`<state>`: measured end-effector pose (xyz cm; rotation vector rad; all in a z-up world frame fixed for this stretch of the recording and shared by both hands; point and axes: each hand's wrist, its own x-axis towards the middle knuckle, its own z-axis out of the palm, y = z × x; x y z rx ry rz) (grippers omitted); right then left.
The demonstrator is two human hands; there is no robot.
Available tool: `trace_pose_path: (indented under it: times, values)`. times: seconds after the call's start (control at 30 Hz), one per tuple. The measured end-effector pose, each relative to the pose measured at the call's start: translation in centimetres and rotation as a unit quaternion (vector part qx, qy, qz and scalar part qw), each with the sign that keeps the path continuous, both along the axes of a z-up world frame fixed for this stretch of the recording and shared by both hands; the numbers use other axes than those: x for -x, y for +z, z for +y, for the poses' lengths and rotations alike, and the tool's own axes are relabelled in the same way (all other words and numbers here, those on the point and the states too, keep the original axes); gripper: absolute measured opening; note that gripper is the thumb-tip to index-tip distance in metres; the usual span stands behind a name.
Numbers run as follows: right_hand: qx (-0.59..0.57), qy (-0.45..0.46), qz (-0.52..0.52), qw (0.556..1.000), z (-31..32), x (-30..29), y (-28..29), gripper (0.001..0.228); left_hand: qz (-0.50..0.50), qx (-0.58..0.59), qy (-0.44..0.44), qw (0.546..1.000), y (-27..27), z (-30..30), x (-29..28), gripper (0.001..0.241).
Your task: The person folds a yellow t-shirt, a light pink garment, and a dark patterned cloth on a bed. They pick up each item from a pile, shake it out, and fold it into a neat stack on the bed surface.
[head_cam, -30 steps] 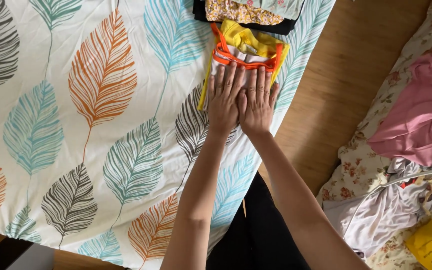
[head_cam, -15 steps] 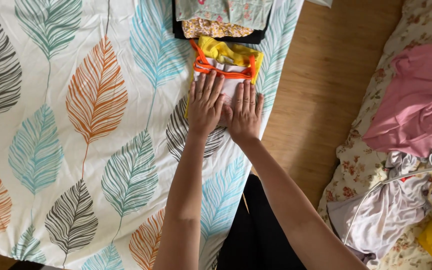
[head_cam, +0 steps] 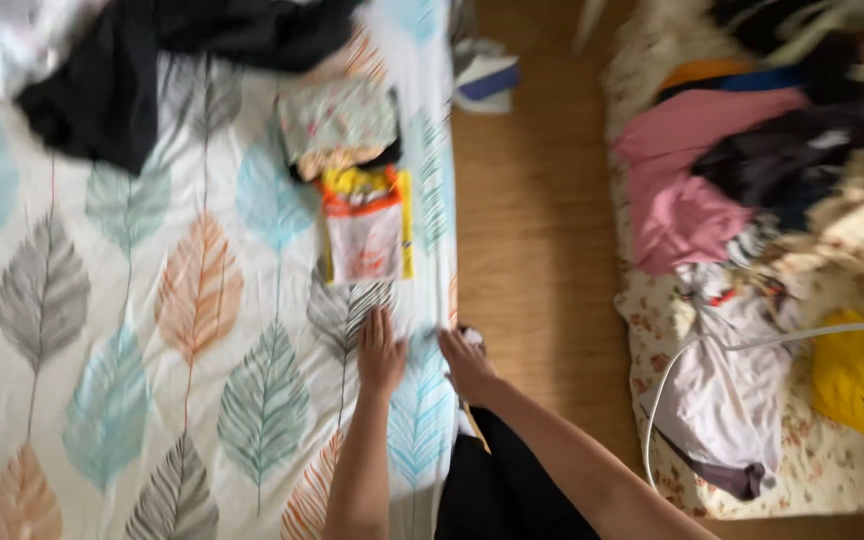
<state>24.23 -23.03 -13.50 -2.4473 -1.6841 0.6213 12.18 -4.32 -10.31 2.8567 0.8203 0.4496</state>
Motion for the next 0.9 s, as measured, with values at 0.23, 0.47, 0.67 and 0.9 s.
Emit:
trace_pose_path:
  times: [0.23, 0.47, 0.67, 0.9]
  values:
    - [-0.077, -0.219, 0.137, 0.963, -16.1, -4.6, 13.6, 0.064, 0.39, 0.225, -0.055, 0.891, 1.0, -8.5, 4.7, 0.102]
    - [-0.185, -0.549, 0.262, 0.771, -32.0, -12.8, 23.0, 0.034, 0.42, 0.43, -0.131, 0.788, 2.3, -14.0, -6.3, 0.076]
    - [-0.367, -0.686, 0.39, 0.493, -44.1, -15.5, 25.4, 0.03, 0.336, 0.493, -0.146, 0.789, 12.8, -24.9, -19.8, 0.058]
    - [-0.466, -0.705, 0.381, 0.374, -56.2, -22.3, 27.8, 0.028, 0.307, 0.554, -0.213, 0.744, 15.8, -41.7, -34.2, 0.053]
